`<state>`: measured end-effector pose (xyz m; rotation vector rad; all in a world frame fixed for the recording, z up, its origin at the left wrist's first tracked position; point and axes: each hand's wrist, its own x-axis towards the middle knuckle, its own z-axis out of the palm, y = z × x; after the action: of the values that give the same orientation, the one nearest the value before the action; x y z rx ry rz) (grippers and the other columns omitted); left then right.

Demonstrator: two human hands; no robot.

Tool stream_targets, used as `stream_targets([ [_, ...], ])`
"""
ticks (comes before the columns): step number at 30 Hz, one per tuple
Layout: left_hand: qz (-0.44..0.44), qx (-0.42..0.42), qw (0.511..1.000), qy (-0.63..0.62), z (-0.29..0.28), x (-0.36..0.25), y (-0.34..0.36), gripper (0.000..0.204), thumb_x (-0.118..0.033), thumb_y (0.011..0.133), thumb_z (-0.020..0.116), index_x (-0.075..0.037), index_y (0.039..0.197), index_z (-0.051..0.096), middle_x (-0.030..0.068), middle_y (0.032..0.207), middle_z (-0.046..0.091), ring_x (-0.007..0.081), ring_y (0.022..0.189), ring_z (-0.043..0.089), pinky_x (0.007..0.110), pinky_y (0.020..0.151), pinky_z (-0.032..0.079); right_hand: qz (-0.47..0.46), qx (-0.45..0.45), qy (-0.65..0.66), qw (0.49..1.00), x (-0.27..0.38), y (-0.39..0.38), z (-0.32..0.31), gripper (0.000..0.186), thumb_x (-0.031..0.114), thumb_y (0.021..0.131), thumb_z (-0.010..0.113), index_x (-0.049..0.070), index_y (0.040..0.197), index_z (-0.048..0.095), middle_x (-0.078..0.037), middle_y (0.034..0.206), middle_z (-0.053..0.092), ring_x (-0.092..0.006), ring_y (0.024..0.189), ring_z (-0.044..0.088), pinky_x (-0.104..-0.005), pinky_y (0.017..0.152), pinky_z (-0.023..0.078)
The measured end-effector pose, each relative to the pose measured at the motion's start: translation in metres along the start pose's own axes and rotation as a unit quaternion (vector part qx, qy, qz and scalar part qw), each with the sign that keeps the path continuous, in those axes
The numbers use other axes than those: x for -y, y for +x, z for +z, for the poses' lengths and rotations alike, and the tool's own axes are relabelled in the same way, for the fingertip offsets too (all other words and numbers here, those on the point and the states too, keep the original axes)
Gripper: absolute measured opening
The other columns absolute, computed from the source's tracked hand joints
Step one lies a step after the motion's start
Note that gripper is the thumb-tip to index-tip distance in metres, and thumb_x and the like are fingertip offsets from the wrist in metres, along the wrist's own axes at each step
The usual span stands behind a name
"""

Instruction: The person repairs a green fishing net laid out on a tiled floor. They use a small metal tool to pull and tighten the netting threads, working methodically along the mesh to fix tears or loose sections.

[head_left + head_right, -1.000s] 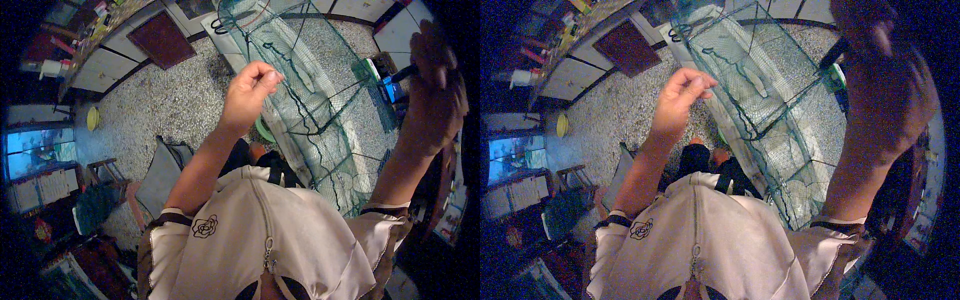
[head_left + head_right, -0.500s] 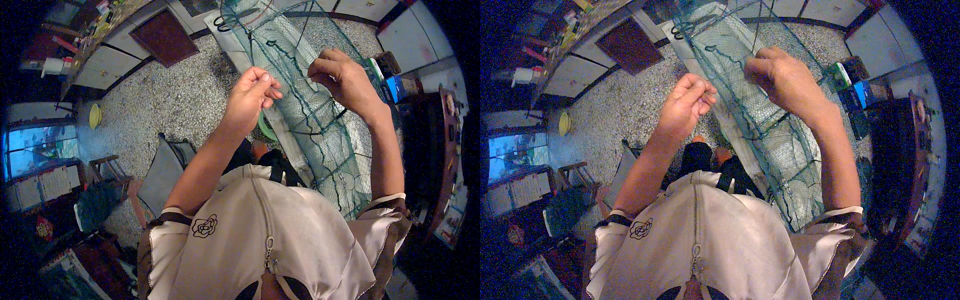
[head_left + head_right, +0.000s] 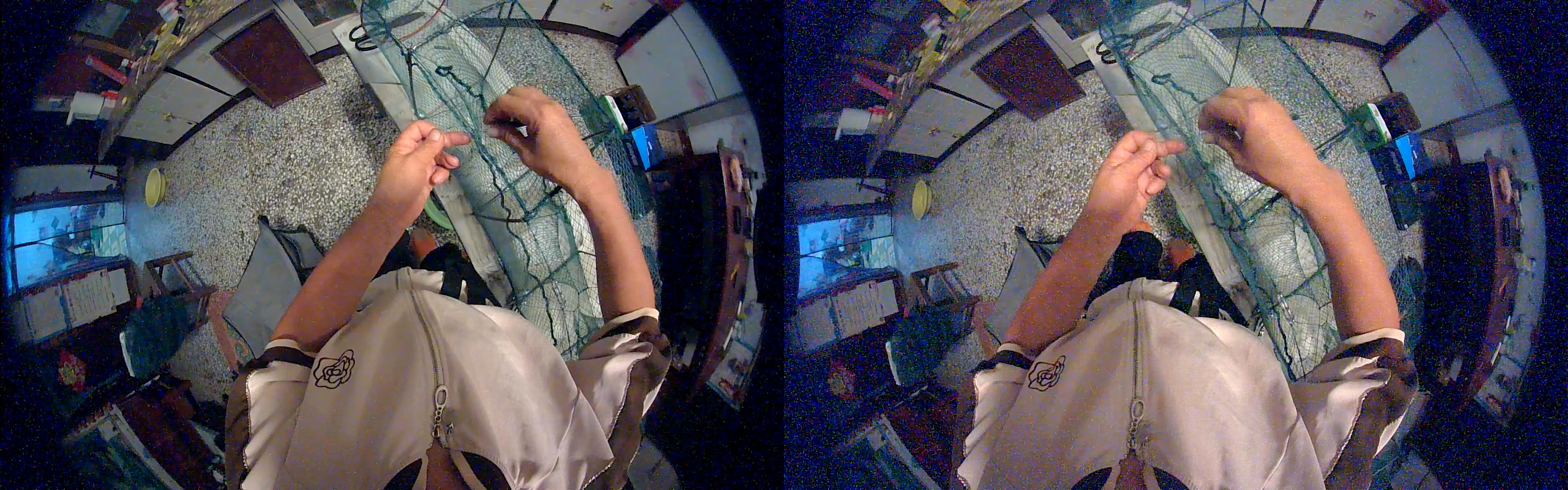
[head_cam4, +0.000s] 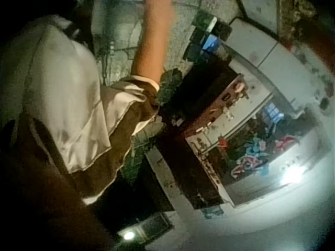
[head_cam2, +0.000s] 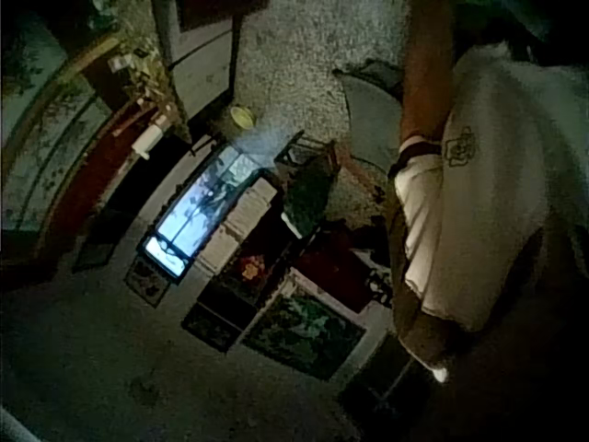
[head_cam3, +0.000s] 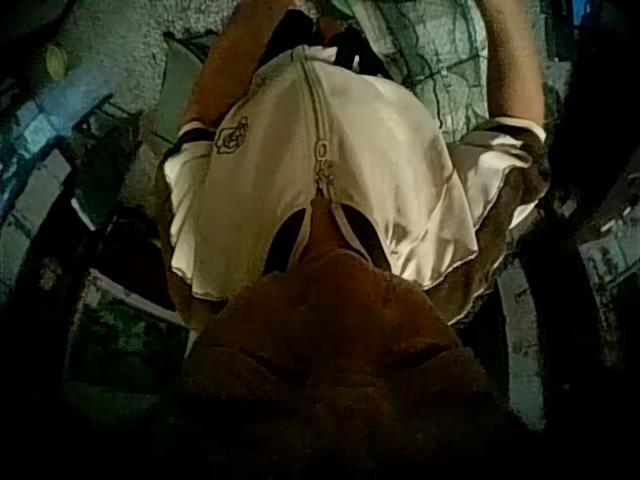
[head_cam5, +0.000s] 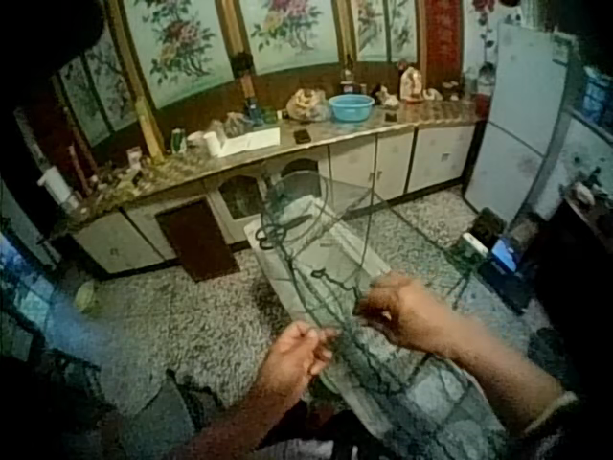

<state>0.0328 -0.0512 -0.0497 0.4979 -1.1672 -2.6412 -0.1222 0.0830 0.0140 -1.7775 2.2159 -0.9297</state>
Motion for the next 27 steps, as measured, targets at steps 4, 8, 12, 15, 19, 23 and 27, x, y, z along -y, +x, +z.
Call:
stream_targets([
  [4,-0.058,0.005,0.990,-0.126,-0.013,0.007,0.005,0.005,-0.010,0.095,0.040,-0.008,0.092,0.043,0.0118,0.100,0.057,0.0090,0.069,0.048,0.020,0.054,0.037,0.008,-0.009,0.053,0.999,0.013,0.007,0.010,0.021,0.005,0.073,0.065,0.004,0.090,0.054,-0.012,0.079,0.051,-0.0272,0.077,0.055,-0.0367,0.068,0.045],
  [8,-0.079,-0.014,0.978,-0.191,-0.010,0.012,0.003,0.003,-0.008,0.094,0.040,-0.009,0.094,0.043,0.0080,0.092,0.054,0.0094,0.072,0.047,0.021,0.054,0.035,-0.007,0.004,0.019,1.000,0.018,0.012,0.026,0.017,0.007,0.073,0.067,0.005,0.087,0.057,-0.011,0.082,0.047,-0.0265,0.075,0.053,-0.0355,0.068,0.045],
  [12,-0.066,0.013,0.981,-0.181,-0.014,0.016,0.005,0.009,-0.003,0.091,0.044,-0.008,0.098,0.047,0.0080,0.097,0.057,0.0119,0.074,0.050,0.023,0.056,0.038,-0.029,-0.022,0.015,0.999,0.013,0.013,0.034,0.014,0.010,0.072,0.070,0.006,0.082,0.060,-0.010,0.080,0.046,-0.0274,0.077,0.052,-0.0353,0.068,0.044],
  [15,-0.035,-0.008,0.994,-0.106,-0.007,0.015,0.003,0.007,-0.007,0.092,0.043,-0.007,0.100,0.043,0.0061,0.091,0.055,0.0102,0.074,0.048,0.022,0.055,0.036,-0.078,-0.041,-0.053,0.995,0.022,0.017,0.029,0.014,0.016,0.073,0.067,0.008,0.082,0.061,-0.010,0.083,0.050,-0.0292,0.080,0.052,-0.0376,0.069,0.044],
  [19,0.129,-0.018,0.973,0.193,0.010,0.018,0.004,0.015,-0.009,0.091,0.048,-0.007,0.105,0.048,0.0050,0.094,0.054,0.0102,0.073,0.051,0.025,0.059,0.042,-0.158,-0.101,0.044,0.981,0.059,0.028,0.026,0.015,0.017,0.074,0.069,0.007,0.079,0.058,-0.008,0.080,0.053,-0.0264,0.079,0.052,-0.0348,0.069,0.043],
  [23,0.260,-0.025,0.856,0.447,0.010,0.021,0.006,0.022,-0.009,0.085,0.057,-0.008,0.106,0.054,0.0072,0.102,0.050,0.0151,0.072,0.054,0.029,0.064,0.047,-0.099,-0.151,0.228,0.957,0.101,0.037,-0.014,0.014,0.017,0.087,0.059,0.003,0.087,0.056,-0.007,0.081,0.058,-0.0179,0.072,0.055,-0.0301,0.066,0.046],
  [27,0.233,0.013,0.848,0.476,0.041,-0.015,-0.014,0.015,-0.008,0.083,0.059,-0.006,0.097,0.055,0.0071,0.087,0.051,0.0193,0.077,0.054,0.029,0.072,0.045,-0.172,-0.227,0.392,0.875,0.087,0.035,-0.054,0.022,0.018,0.097,0.039,0.000,0.105,0.050,-0.013,0.083,0.057,-0.0185,0.070,0.056,-0.0305,0.064,0.049],
])
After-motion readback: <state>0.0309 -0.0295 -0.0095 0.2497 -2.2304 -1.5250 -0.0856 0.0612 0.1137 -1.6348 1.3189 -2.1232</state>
